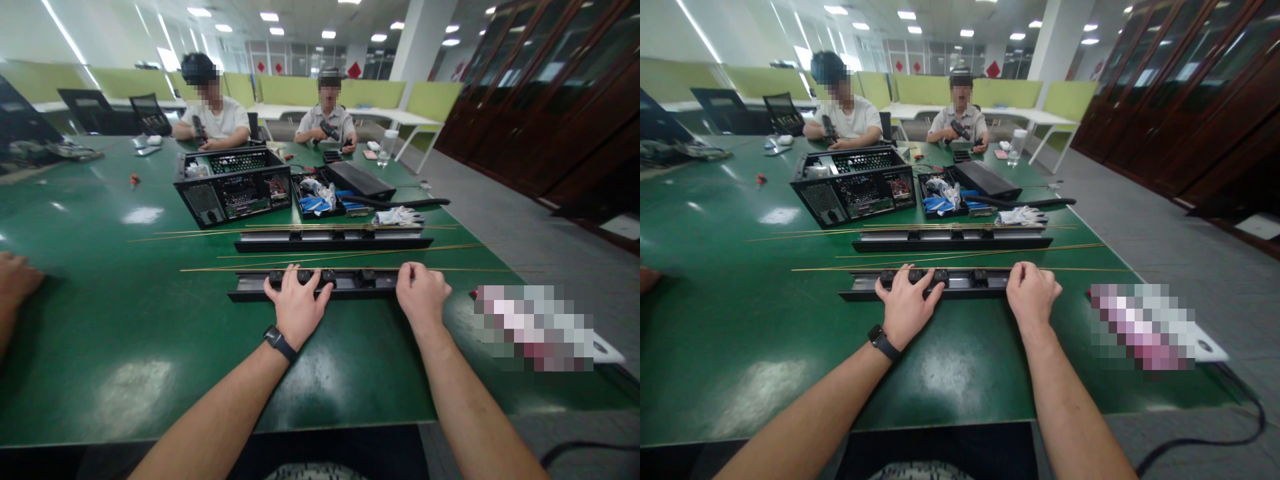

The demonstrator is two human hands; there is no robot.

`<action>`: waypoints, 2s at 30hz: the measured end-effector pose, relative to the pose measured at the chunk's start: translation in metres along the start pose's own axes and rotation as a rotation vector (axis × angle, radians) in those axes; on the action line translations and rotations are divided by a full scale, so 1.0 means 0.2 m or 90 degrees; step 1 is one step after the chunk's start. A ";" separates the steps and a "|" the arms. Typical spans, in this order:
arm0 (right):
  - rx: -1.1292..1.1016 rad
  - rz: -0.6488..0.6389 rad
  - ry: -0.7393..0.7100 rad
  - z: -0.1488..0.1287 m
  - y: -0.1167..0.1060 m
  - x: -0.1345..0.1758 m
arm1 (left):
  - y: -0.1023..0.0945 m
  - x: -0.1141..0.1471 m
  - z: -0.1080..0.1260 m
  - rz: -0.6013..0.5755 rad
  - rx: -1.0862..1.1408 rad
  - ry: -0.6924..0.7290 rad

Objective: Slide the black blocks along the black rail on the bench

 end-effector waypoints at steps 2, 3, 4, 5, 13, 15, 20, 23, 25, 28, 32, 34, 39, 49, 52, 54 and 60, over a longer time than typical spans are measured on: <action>-0.013 0.000 -0.019 -0.02 0.00 0.01 | 0.00 0.00 0.00 -0.002 -0.002 0.002; -0.020 0.000 -0.028 -0.03 0.00 0.01 | 0.00 0.00 0.00 -0.003 -0.002 0.001; -0.028 -0.001 -0.035 -0.04 0.00 0.01 | 0.00 0.00 0.00 -0.005 -0.003 -0.001; -0.035 -0.002 -0.041 -0.04 0.00 0.01 | 0.00 0.00 0.00 -0.006 -0.003 -0.003; -0.066 -0.016 -0.065 -0.06 0.00 0.02 | 0.00 0.00 0.01 -0.011 -0.008 -0.008; -0.069 -0.016 -0.065 -0.06 0.00 0.02 | 0.00 0.00 0.00 -0.009 -0.004 -0.007; -0.094 -0.032 -0.100 -0.09 0.01 0.04 | 0.00 0.00 0.00 -0.003 0.000 0.000; -0.107 -0.037 -0.118 -0.10 0.01 0.05 | 0.00 0.00 0.00 -0.002 0.002 -0.001; -0.110 -0.039 -0.125 -0.11 0.01 0.06 | 0.00 0.00 0.01 -0.005 0.002 -0.001; -0.113 -0.039 -0.142 -0.12 0.01 0.07 | 0.00 0.00 0.01 -0.006 -0.001 -0.001; -0.125 -0.036 -0.172 -0.14 0.02 0.08 | -0.01 0.00 0.01 -0.003 -0.001 0.004; -0.124 -0.031 -0.174 -0.14 0.02 0.08 | 0.00 0.00 0.01 -0.002 -0.001 0.005; -0.084 0.006 -0.106 -0.10 0.01 0.05 | 0.00 0.00 0.00 -0.002 -0.005 0.001; -0.124 0.017 -0.153 -0.13 0.01 0.07 | 0.00 0.00 0.00 0.002 -0.003 0.000; -0.144 0.018 -0.191 -0.15 0.00 0.08 | 0.00 0.00 0.00 0.003 -0.003 0.003; -0.148 0.019 -0.199 -0.15 0.00 0.08 | 0.01 0.00 0.00 0.004 -0.004 0.003; -0.125 0.027 -0.133 -0.11 0.01 0.06 | 0.01 0.00 0.00 0.003 -0.001 0.005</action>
Point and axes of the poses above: each hand's wrist, its own x-axis away from the middle knuckle, its own y-axis out of the palm, z = x × y, the point moved 4 cm from there along -x, towards the middle knuckle, and after that the axes turned 11 degrees about x, right-handed, at the moved point
